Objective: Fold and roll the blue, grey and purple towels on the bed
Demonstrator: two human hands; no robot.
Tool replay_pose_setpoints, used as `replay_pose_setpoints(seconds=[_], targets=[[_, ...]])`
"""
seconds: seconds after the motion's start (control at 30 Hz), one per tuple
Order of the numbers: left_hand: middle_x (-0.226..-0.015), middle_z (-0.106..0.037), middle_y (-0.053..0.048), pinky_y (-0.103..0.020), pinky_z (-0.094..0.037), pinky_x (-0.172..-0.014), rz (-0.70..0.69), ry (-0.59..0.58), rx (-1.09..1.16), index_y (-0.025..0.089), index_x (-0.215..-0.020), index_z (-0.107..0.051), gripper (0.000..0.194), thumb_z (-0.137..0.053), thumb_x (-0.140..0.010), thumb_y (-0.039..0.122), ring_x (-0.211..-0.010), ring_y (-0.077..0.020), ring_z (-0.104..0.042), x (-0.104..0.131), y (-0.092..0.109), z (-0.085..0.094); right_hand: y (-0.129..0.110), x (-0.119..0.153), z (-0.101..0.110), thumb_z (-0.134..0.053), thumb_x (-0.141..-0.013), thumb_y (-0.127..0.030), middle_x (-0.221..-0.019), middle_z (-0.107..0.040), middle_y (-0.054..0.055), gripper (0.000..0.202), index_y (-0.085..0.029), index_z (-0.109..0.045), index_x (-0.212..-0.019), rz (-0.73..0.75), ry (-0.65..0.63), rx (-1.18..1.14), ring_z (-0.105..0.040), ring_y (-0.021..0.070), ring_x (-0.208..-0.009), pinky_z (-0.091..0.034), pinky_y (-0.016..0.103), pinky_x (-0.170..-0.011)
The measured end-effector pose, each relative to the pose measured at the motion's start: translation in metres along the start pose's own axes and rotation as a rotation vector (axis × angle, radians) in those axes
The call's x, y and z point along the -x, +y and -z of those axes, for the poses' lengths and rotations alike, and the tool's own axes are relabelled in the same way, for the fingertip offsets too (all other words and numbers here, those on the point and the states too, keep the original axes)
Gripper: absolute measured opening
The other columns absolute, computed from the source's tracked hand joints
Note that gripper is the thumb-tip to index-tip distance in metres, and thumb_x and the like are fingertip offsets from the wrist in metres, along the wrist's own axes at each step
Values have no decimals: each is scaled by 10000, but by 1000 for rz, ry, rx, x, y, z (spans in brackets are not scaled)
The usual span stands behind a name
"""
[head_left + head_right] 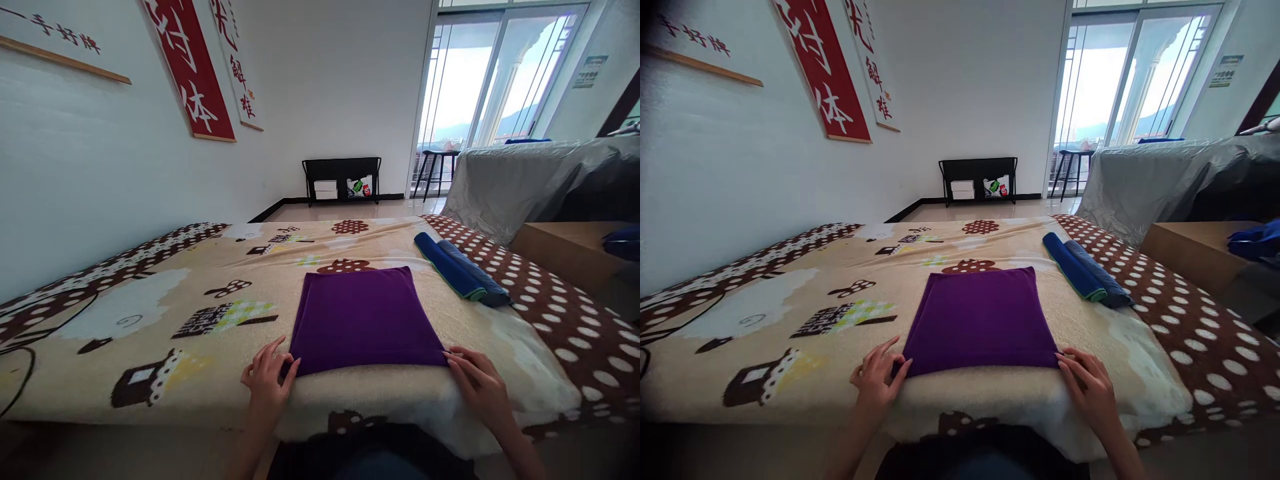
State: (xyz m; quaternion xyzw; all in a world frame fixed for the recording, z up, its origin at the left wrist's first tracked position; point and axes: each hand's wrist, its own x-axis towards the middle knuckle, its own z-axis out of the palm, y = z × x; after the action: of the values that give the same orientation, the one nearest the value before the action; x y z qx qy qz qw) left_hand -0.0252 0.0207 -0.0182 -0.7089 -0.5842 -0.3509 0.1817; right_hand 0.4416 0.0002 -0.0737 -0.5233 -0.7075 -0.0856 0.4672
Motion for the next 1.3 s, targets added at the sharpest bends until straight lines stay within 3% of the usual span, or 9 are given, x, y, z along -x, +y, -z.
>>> replay_pose_setpoints(seconds=[0.07,0.23,0.43,0.6,0.8,1.0,1.1,1.2,1.3], targets=[[-1313,-641,-78,-470,-332,-979,-65,11,31,272,-943,-676,115,-562,-952,260,-1225,-290,-531,1,0,2,-3,0,0,-602,-946,-328,-1148,-682,54,200,-271,-743,-1076,-19,22,6,-620,225,-1047,-490,407,-902],[-1359,-619,-56,-442,-334,-976,-243,-45,116,313,-1015,-707,430,-394,-932,29,-1262,-251,-529,5,4,4,-9,-3,-3,-595,-952,-357,-1036,-707,48,200,-251,-765,-955,-63,67,30,-629,218,-974,-475,395,-860],[-1321,-645,-72,-471,-338,-992,-222,-43,76,288,-1030,-725,337,-470,-898,112,-1269,-287,-525,9,11,11,-8,-3,-4,-584,-955,-386,-1029,-711,44,233,-252,-773,-933,-91,59,30,-626,213,-970,-470,385,-868],[-1399,-603,-111,-472,-312,-1078,-188,-20,-43,224,-1152,-696,303,-523,-904,196,-1306,-302,-511,15,46,13,-7,-2,-5,-588,-951,-397,-1027,-713,43,238,-254,-777,-933,-105,60,32,-627,211,-967,-469,381,-872],[-1586,-394,-85,-368,-255,-1196,-588,-256,-14,129,-1553,-318,642,-402,-918,82,-1499,-216,-304,19,103,3,-8,-2,-4,-571,-957,-408,-1034,-714,55,256,-256,-777,-962,-123,37,34,-628,227,-970,-475,397,-870],[-1627,-297,-39,-392,-260,-1208,-636,-298,65,208,-1570,-272,561,-386,-1024,268,-1511,-195,-277,2,137,-9,-9,-3,-4,-553,-964,-419,-1020,-712,59,277,-249,-771,-938,-120,35,49,-628,233,-958,-480,409,-874],[-1619,-312,-42,-389,-275,-1193,-617,-308,86,192,-1572,-260,560,-361,-1044,347,-1503,-189,-296,-4,139,-13,-24,-6,-6,-556,-959,-397,-1057,-701,92,266,-220,-753,-974,-142,123,140,-614,261,-980,-479,445,-900],[-1611,-332,-49,-400,-297,-1171,-610,-330,100,195,-1576,-252,574,-354,-1045,387,-1493,-199,-317,-6,138,-14,-58,-10,-13,-580,-938,-330,-1246,-646,124,297,-215,-684,-1192,-111,210,234,-589,307,-1120,-439,515,-997],[-1601,-362,-58,-411,-304,-1159,-601,-343,124,193,-1574,-260,576,-362,-1041,386,-1484,-207,-334,-5,137,-16,-103,-17,-24,-550,-944,-248,-1447,-526,87,509,-270,-492,-1449,92,50,124,-491,301,-1330,-393,512,-1094]])
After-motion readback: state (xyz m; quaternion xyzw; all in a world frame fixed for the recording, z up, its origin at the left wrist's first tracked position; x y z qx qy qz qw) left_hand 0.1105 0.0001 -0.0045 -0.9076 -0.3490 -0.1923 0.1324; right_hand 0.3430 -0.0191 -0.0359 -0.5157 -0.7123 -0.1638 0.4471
